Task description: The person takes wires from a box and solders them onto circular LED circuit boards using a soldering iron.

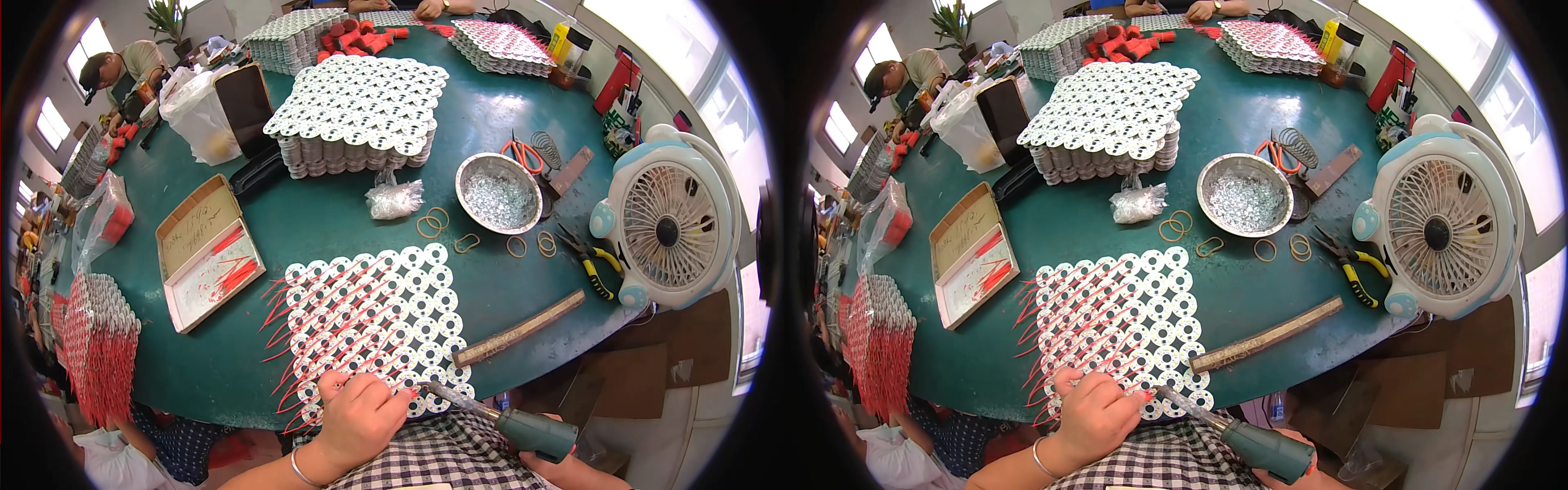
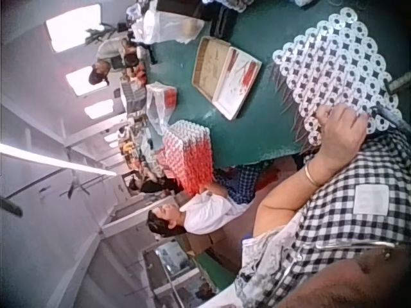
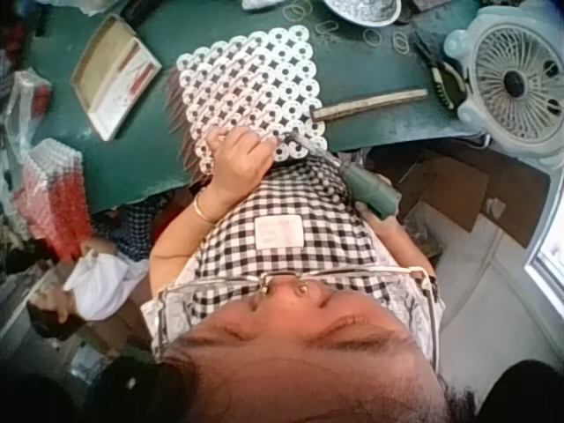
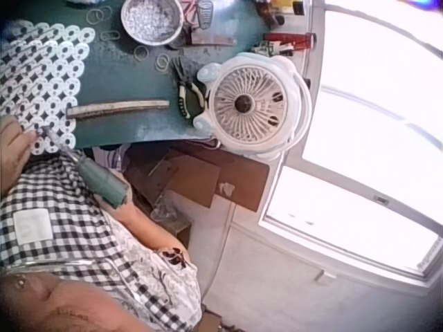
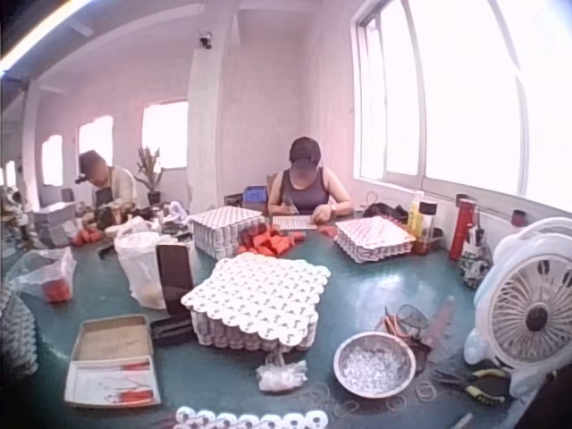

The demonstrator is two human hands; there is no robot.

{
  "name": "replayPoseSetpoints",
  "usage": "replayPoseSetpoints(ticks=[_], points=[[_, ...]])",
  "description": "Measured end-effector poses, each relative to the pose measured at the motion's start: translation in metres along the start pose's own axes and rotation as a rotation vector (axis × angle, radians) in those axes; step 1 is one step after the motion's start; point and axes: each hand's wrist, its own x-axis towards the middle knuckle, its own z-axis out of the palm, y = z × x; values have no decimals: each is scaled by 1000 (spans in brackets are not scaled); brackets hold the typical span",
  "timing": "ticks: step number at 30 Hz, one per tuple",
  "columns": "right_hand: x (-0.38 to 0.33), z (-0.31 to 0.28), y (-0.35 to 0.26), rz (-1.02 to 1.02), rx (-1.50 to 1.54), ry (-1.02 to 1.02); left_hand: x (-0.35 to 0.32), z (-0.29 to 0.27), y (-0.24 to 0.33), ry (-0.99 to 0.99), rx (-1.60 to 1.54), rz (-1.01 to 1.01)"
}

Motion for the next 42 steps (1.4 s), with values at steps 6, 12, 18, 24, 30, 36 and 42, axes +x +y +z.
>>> replayPoseSetpoints(ticks=[6, 12, 18, 24, 30, 36, 42], points=[[2, 3, -5, -67, -145, 83, 1, 1, 1, -6, 0, -1], [3, 4, -8, -54, -118, 97, 2, 0, 1, -7, -9, -8], [11, 2, -19, -39, -138, 29, 0, 6, -2, 33, -39, -6], [-8, 18, -8, 310, 602, 205, 2, 3, 1, 20, -14, -4], [14, 17, -36, 175, 510, 290, -2, -2, -3, -21, 11, 32], [-11, 13, -22, 270, 452, 190, -11, -23, 5, 105, 14, 18], [-15, 4, -7, 25, -190, 31, -18, -5, 4, 30, 13, 52]])
